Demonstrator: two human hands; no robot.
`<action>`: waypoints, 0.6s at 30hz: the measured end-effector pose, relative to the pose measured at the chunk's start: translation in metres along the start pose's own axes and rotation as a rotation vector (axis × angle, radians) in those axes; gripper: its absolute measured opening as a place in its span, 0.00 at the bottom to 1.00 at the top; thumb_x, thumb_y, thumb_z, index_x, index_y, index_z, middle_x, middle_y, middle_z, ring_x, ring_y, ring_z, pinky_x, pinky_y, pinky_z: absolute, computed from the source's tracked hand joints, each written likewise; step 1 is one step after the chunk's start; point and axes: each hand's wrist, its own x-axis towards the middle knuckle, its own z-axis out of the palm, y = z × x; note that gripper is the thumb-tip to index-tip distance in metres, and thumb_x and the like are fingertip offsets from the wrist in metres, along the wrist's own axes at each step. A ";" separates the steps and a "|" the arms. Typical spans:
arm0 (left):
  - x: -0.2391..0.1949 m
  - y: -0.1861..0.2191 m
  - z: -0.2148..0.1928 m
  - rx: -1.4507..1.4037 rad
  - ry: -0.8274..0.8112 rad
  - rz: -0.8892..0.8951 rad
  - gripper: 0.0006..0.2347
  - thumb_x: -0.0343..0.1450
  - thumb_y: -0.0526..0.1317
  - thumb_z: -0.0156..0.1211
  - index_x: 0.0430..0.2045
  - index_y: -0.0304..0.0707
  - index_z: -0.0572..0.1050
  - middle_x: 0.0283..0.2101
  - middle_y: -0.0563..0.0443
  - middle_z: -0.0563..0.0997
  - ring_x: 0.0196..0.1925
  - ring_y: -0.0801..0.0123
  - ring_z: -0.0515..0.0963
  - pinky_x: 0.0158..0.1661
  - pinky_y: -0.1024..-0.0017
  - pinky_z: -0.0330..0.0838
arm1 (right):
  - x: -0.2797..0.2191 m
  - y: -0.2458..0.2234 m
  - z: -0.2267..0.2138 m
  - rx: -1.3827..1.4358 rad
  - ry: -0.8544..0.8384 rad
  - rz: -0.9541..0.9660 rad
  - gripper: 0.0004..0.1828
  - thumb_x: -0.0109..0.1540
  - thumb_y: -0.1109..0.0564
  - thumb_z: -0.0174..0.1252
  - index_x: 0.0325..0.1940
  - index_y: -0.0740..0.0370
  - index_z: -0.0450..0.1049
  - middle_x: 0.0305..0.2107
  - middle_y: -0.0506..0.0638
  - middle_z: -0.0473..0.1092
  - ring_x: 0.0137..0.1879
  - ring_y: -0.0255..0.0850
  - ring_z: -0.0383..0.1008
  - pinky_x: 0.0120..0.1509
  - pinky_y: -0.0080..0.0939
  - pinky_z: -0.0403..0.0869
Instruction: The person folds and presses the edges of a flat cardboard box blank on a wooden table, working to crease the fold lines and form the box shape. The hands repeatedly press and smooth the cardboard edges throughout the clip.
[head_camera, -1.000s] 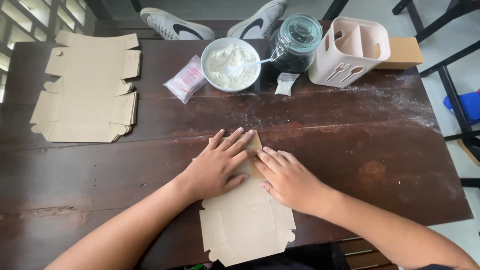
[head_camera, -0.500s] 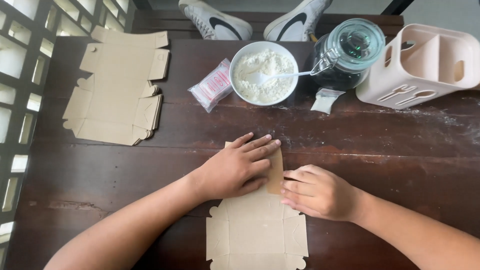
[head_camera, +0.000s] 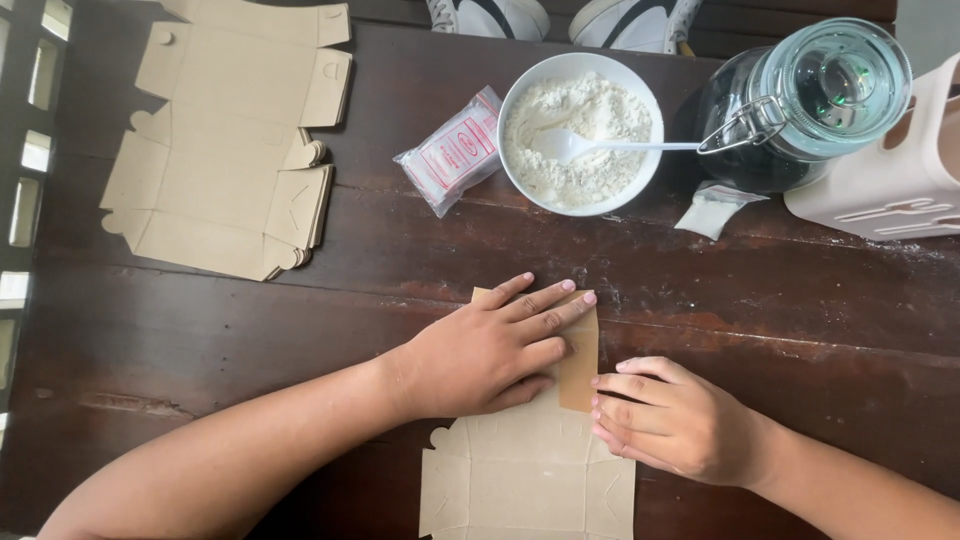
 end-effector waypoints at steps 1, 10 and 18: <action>0.000 -0.001 0.001 -0.001 0.005 0.003 0.09 0.75 0.43 0.56 0.37 0.36 0.70 0.74 0.35 0.61 0.74 0.45 0.65 0.68 0.45 0.59 | -0.002 0.001 0.001 -0.004 -0.005 0.001 0.04 0.63 0.62 0.65 0.36 0.66 0.76 0.33 0.47 0.75 0.47 0.44 0.79 0.51 0.45 0.76; 0.000 0.001 0.005 0.014 0.011 0.000 0.10 0.76 0.45 0.55 0.37 0.37 0.71 0.73 0.36 0.63 0.74 0.46 0.64 0.68 0.45 0.59 | -0.008 0.006 0.007 -0.058 0.035 0.014 0.03 0.63 0.61 0.65 0.36 0.62 0.79 0.36 0.50 0.77 0.46 0.43 0.80 0.60 0.58 0.73; 0.001 0.001 0.011 0.036 -0.046 -0.024 0.12 0.73 0.44 0.56 0.47 0.40 0.69 0.70 0.37 0.66 0.74 0.46 0.63 0.67 0.37 0.56 | -0.010 0.015 0.011 -0.026 0.136 0.120 0.02 0.59 0.62 0.66 0.35 0.62 0.80 0.33 0.47 0.79 0.47 0.45 0.82 0.67 0.62 0.69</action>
